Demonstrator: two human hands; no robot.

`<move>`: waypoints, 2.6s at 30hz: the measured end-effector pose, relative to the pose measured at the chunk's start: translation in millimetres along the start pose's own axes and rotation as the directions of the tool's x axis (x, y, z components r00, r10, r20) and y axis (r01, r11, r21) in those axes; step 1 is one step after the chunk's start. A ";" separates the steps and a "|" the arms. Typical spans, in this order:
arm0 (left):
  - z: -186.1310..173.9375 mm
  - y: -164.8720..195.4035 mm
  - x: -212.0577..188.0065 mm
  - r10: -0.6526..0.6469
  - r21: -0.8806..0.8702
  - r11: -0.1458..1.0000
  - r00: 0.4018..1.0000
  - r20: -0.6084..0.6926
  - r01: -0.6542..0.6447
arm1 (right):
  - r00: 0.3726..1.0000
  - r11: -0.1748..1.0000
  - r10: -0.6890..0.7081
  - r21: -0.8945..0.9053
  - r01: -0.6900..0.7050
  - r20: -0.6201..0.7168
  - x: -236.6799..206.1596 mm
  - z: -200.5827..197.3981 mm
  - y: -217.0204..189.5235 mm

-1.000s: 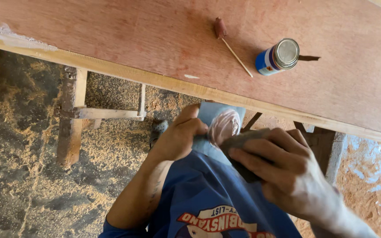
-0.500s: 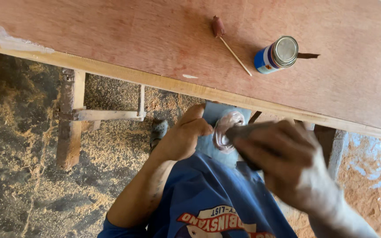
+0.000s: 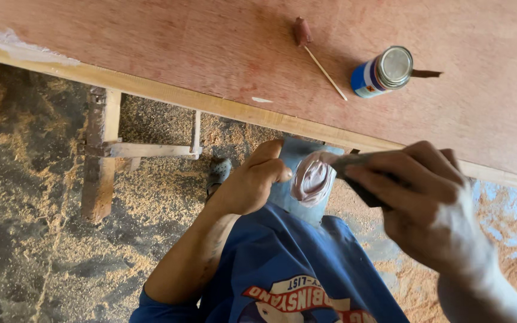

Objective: The person applies white wood filler along the edge of a plywood panel, scooping filler from a can with a small spreader and smoothing it over gaps. They then sand the filled edge with a sanding block, working along the panel to smooth the surface.

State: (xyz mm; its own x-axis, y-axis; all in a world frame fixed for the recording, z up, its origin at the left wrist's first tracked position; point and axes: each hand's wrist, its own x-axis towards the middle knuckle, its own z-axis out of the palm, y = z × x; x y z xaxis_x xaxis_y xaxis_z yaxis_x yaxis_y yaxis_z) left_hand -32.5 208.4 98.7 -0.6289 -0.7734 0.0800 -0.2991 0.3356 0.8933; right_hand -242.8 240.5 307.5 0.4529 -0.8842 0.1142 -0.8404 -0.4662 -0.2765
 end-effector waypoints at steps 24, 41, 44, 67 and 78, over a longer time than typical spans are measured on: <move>4.9 4.2 -4.2 0.250 -0.238 0.915 0.921 -0.300 -0.326 | 0.998 0.992 -0.047 0.117 0.042 0.045 -5.7 3.0 18.6; 3.6 16.7 1.4 -0.130 -0.556 0.831 0.972 -0.195 0.000 | 0.999 0.990 0.036 0.138 -0.036 0.002 -11.8 9.0 13.3; 5.5 14.7 -4.0 0.028 -0.431 0.892 0.968 -0.248 -0.137 | 0.998 0.991 0.050 0.126 -0.044 -0.046 -7.6 7.5 7.3; 12.0 -15.0 -13.8 0.213 -0.212 0.937 0.934 -0.288 -0.279 | 0.997 0.998 -0.035 0.048 0.032 0.072 -8.4 12.1 10.9; 7.7 -0.2 -6.7 0.134 -0.332 0.923 0.971 -0.197 -0.195 | 1.000 0.998 -0.014 0.064 0.013 0.014 -7.4 2.4 0.0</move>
State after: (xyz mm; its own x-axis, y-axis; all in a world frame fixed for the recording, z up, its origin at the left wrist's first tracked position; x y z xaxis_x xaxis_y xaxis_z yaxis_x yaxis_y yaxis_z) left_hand -33.8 217.7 94.6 -0.5091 -0.8124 0.2844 0.0850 0.2814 0.9558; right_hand -245.4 247.1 304.4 0.4687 -0.8771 0.1045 -0.8135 -0.4747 -0.3359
